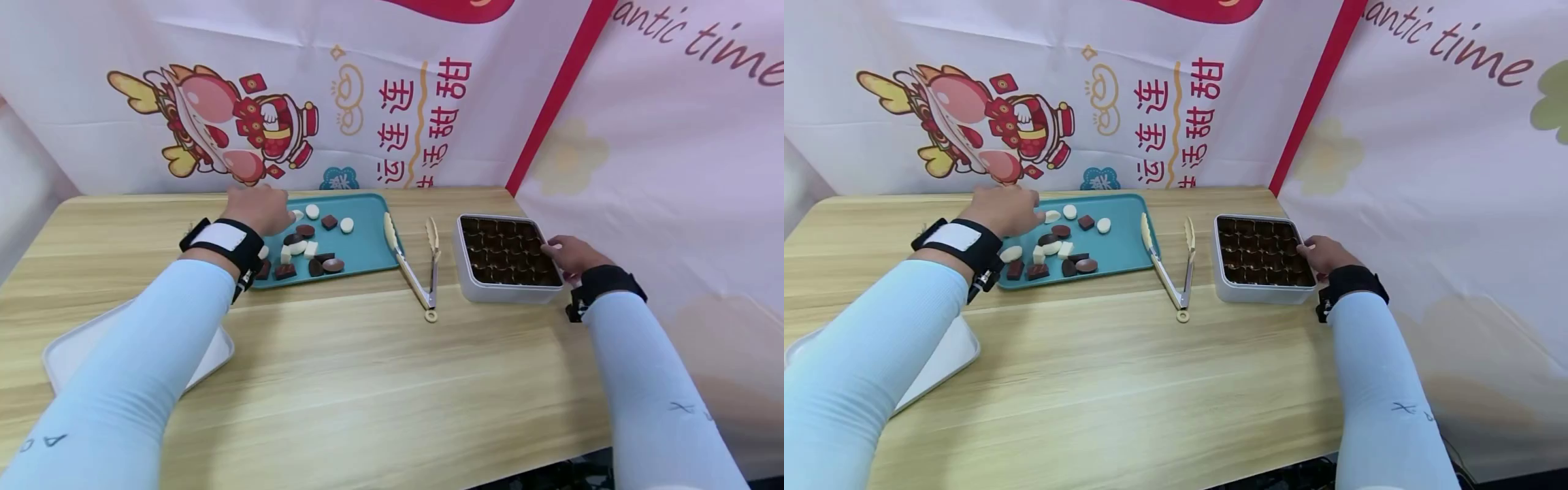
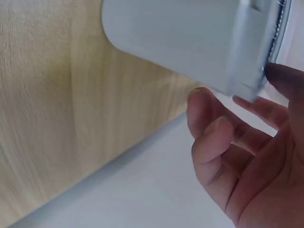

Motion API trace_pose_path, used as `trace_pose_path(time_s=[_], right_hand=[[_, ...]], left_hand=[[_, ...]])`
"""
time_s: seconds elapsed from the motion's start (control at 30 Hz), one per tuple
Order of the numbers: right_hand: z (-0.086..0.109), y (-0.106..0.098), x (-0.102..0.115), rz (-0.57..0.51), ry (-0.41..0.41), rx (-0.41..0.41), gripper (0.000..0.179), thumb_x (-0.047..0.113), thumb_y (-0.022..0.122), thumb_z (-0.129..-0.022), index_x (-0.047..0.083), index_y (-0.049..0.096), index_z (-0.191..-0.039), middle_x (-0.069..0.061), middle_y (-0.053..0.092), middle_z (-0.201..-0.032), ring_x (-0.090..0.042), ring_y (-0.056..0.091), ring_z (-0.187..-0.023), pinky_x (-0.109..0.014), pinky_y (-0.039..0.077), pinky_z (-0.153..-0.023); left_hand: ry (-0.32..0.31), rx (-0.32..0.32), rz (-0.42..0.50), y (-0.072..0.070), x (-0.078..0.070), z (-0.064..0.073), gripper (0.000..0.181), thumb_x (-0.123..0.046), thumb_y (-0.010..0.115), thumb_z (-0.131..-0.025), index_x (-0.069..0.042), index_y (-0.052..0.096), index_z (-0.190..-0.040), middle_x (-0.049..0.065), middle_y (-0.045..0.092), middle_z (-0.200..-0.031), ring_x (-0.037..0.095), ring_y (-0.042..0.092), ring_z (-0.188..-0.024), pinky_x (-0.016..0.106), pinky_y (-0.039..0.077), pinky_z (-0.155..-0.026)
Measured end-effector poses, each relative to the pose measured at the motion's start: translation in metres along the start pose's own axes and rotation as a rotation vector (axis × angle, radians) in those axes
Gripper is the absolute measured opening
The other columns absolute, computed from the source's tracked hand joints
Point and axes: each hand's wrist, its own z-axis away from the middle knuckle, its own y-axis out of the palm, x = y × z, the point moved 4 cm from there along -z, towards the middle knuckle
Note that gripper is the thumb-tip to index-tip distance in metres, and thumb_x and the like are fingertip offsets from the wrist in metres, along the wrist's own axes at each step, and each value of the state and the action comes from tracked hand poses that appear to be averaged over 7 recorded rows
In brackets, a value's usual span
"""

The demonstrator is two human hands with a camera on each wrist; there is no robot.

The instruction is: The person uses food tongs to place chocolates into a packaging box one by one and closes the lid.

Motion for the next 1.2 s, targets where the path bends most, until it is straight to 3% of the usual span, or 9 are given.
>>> trace_pose_path(time_s=[0.23,0.33,0.47,0.63,0.73,0.83,0.97,1.07,1.2], right_hand=[[-0.002,0.011,-0.009,-0.049,-0.037,0.037,0.055,0.027,0.023,-0.104,-0.009,0.017,-0.145,-0.04,0.042,-0.125,-0.042,0.056,-0.098,-0.045,0.061,-0.061],[0.013,0.015,-0.019,-0.044,-0.026,0.012,0.054,0.027,0.022,-0.104,-0.008,0.022,-0.144,-0.04,0.047,-0.122,-0.041,0.058,-0.093,-0.043,0.061,-0.058],[0.042,0.023,-0.033,-0.071,-0.016,-0.019,0.053,0.028,0.02,-0.104,-0.008,0.024,-0.143,-0.04,0.054,-0.112,-0.03,0.063,-0.072,-0.043,0.059,-0.048],[0.087,0.042,-0.042,-0.125,-0.007,-0.026,0.052,0.027,0.02,-0.105,-0.007,0.023,-0.143,-0.038,0.059,-0.102,-0.025,0.063,-0.059,-0.043,0.057,-0.041],[0.113,0.056,-0.036,-0.12,-0.025,-0.037,0.05,0.029,0.023,-0.105,-0.006,0.03,-0.14,-0.033,0.063,-0.092,-0.026,0.062,-0.054,-0.043,0.056,-0.037],[0.136,0.069,-0.02,-0.129,-0.056,-0.036,0.047,0.029,0.027,-0.104,-0.004,0.037,-0.136,-0.027,0.065,-0.082,-0.026,0.062,-0.051,-0.045,0.055,-0.036],[0.162,0.089,0.0,-0.191,-0.083,0.053,0.047,0.029,0.033,-0.104,0.0,0.034,-0.141,-0.026,0.069,-0.089,-0.027,0.065,-0.056,-0.047,0.057,-0.042],[0.178,0.105,0.016,-0.256,-0.086,0.166,0.054,0.031,0.035,-0.103,0.003,0.023,-0.148,-0.024,0.07,-0.097,-0.03,0.065,-0.057,-0.046,0.058,-0.044],[0.195,0.125,0.047,-0.33,-0.099,0.266,0.057,0.034,0.034,-0.103,0.009,0.017,-0.151,-0.021,0.071,-0.095,-0.034,0.064,-0.054,-0.053,0.056,-0.042]], left_hand=[[0.046,-0.028,-0.007,0.005,-0.009,0.005,0.048,-0.031,0.048,-0.095,0.004,0.052,-0.128,0.03,0.055,-0.119,0.047,0.048,-0.105,0.08,0.02,-0.097],[0.08,-0.034,0.017,0.007,-0.017,0.009,0.047,-0.032,0.049,-0.095,0.002,0.053,-0.127,0.029,0.056,-0.119,0.045,0.049,-0.103,0.079,0.022,-0.097],[0.147,-0.042,0.065,0.013,-0.032,0.016,0.045,-0.032,0.048,-0.095,-0.003,0.053,-0.129,0.024,0.056,-0.122,0.04,0.049,-0.104,0.076,0.027,-0.097],[0.25,-0.062,0.153,0.024,-0.059,0.028,0.042,-0.033,0.047,-0.094,-0.01,0.055,-0.129,0.013,0.06,-0.121,0.028,0.053,-0.097,0.058,0.048,-0.086],[0.314,-0.03,0.224,0.038,-0.079,0.044,0.042,-0.037,0.046,-0.095,-0.014,0.056,-0.129,0.009,0.059,-0.125,0.024,0.053,-0.103,0.05,0.052,-0.086],[0.386,0.026,0.307,0.054,-0.1,0.073,0.042,-0.041,0.046,-0.096,-0.017,0.055,-0.129,0.007,0.06,-0.123,0.019,0.055,-0.103,0.044,0.053,-0.086],[0.459,0.103,0.404,0.075,-0.126,0.113,0.043,-0.043,0.048,-0.095,-0.018,0.055,-0.129,0.001,0.066,-0.088,0.012,0.057,-0.074,0.032,0.053,-0.064],[0.491,0.167,0.477,0.089,-0.137,0.138,0.046,-0.041,0.048,-0.096,-0.016,0.051,-0.133,-0.005,0.056,-0.063,0.01,0.05,-0.053,0.027,0.044,-0.049],[0.487,0.217,0.564,0.106,-0.138,0.162,0.054,-0.043,0.047,-0.096,-0.015,0.042,-0.141,-0.007,0.049,-0.055,0.009,0.045,-0.046,0.027,0.039,-0.045]])
